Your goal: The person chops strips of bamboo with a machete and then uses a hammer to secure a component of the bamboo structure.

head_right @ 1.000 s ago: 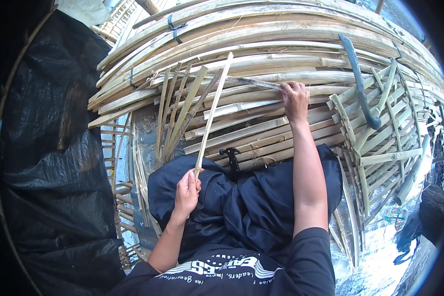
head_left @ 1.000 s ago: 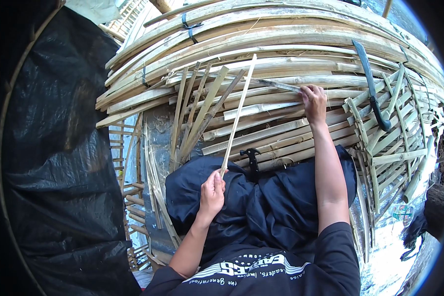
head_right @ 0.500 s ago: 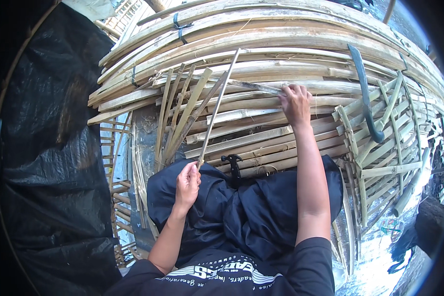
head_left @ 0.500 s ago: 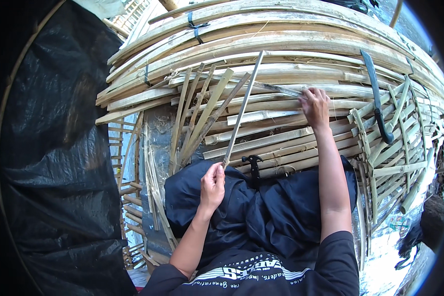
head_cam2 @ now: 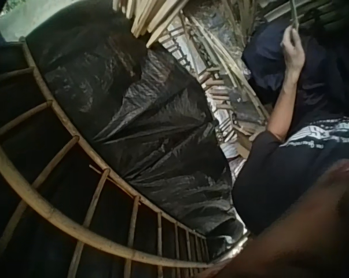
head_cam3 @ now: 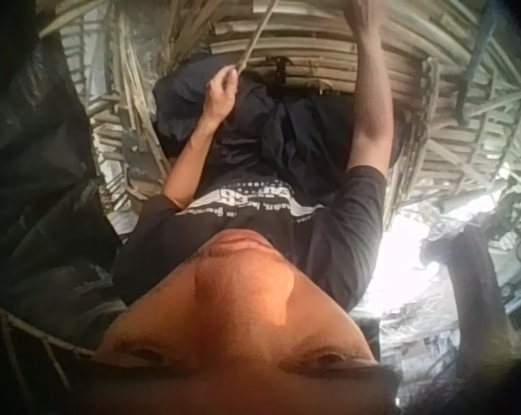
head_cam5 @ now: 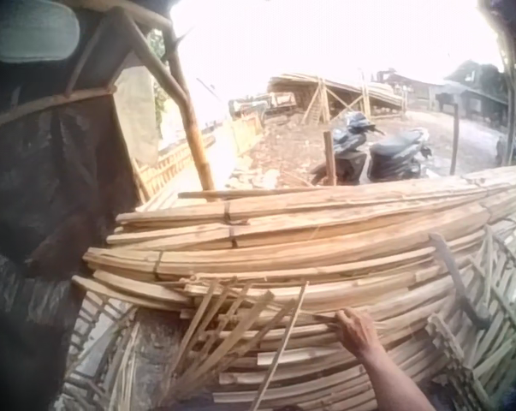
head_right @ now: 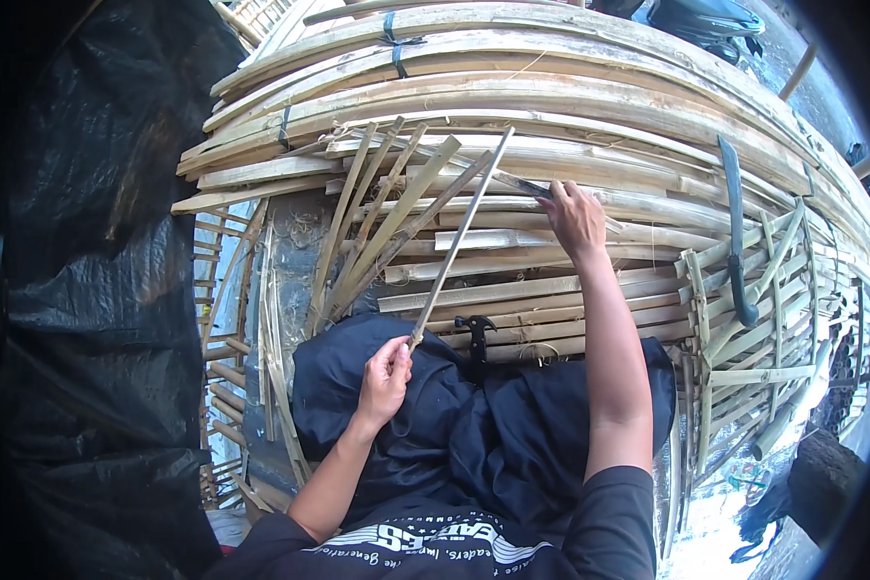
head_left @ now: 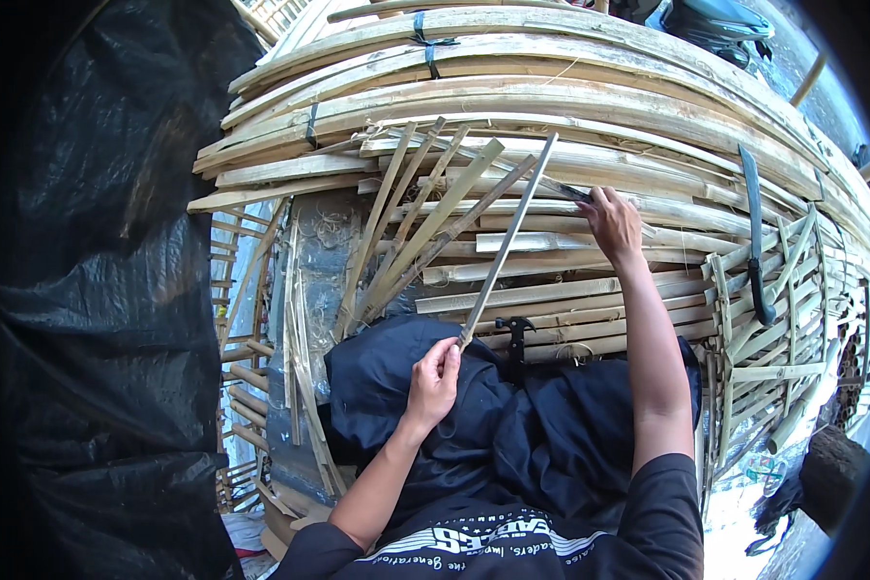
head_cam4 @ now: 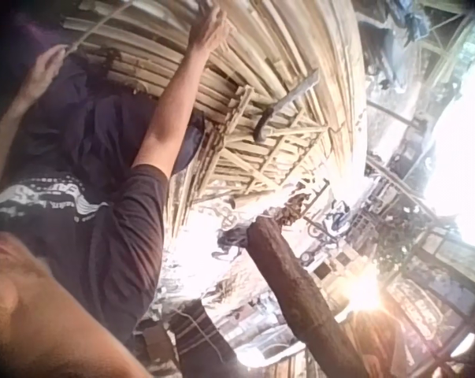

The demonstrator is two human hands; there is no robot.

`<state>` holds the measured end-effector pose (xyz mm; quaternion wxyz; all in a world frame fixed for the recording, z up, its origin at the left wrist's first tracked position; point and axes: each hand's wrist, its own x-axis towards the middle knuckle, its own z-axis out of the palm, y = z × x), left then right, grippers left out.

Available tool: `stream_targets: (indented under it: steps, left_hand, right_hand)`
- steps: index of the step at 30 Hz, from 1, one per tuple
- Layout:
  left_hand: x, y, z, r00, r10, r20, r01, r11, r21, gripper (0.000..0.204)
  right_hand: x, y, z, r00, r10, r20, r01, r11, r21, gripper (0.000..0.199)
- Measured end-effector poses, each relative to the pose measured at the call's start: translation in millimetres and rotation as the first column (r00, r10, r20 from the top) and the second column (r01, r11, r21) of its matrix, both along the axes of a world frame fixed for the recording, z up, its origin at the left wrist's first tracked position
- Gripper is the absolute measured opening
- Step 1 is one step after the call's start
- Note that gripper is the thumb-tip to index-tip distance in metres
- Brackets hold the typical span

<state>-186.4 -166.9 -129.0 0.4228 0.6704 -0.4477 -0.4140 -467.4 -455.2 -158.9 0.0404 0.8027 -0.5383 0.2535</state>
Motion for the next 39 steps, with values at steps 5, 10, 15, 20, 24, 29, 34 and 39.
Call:
stream_targets:
  steps: [5, 10, 15, 20, 24, 29, 34, 39]
  left_hand:
    - [5, -14, 15, 1.0, -0.024, -0.011, 0.023, 0.997, -0.076, 0.03]
    - [7, -40, 23, 0.977, -0.009, 0.215, 0.04, 0.989, -0.142, 0.026]
    - [5, -82, 11, 0.891, 0.032, 0.452, 0.105, 0.956, -0.274, 0.027]
    - [-3, -100, 7, 0.822, -0.06, 0.566, 0.238, 0.939, -0.246, 0.03]
    - [4, -106, -14, 0.785, -0.068, 0.616, 0.303, 0.909, -0.286, 0.028]
    - [11, -114, -30, 0.782, -0.048, 0.622, 0.286, 0.913, -0.289, 0.029]
    - [14, -114, -47, 0.762, -0.031, 0.647, 0.243, 0.94, -0.24, 0.029]
    - [5, -109, -57, 0.758, 0.033, 0.651, 0.199, 0.939, -0.279, 0.03]
  right_hand:
    - [13, -2, 15, 0.998, -0.008, 0.063, 0.008, 1.0, -0.002, 0.025]
    - [21, -22, 32, 0.991, 0.01, 0.13, -0.005, 0.999, -0.038, 0.025]
    - [7, -43, 28, 0.996, -0.071, 0.056, 0.071, 0.997, -0.001, 0.027]
    - [-3, -61, 32, 0.988, -0.131, 0.081, 0.125, 0.99, 0.068, 0.028]
    - [-12, -75, 35, 0.977, -0.165, 0.136, 0.158, 0.986, 0.058, 0.029]
    - [-17, -83, 34, 0.974, -0.183, 0.134, 0.173, 0.981, 0.085, 0.027]
    - [-11, -81, 37, 0.972, -0.217, 0.089, 0.204, 0.97, 0.131, 0.029]
    - [-11, -85, 26, 0.972, -0.223, 0.069, 0.215, 0.971, 0.106, 0.049]
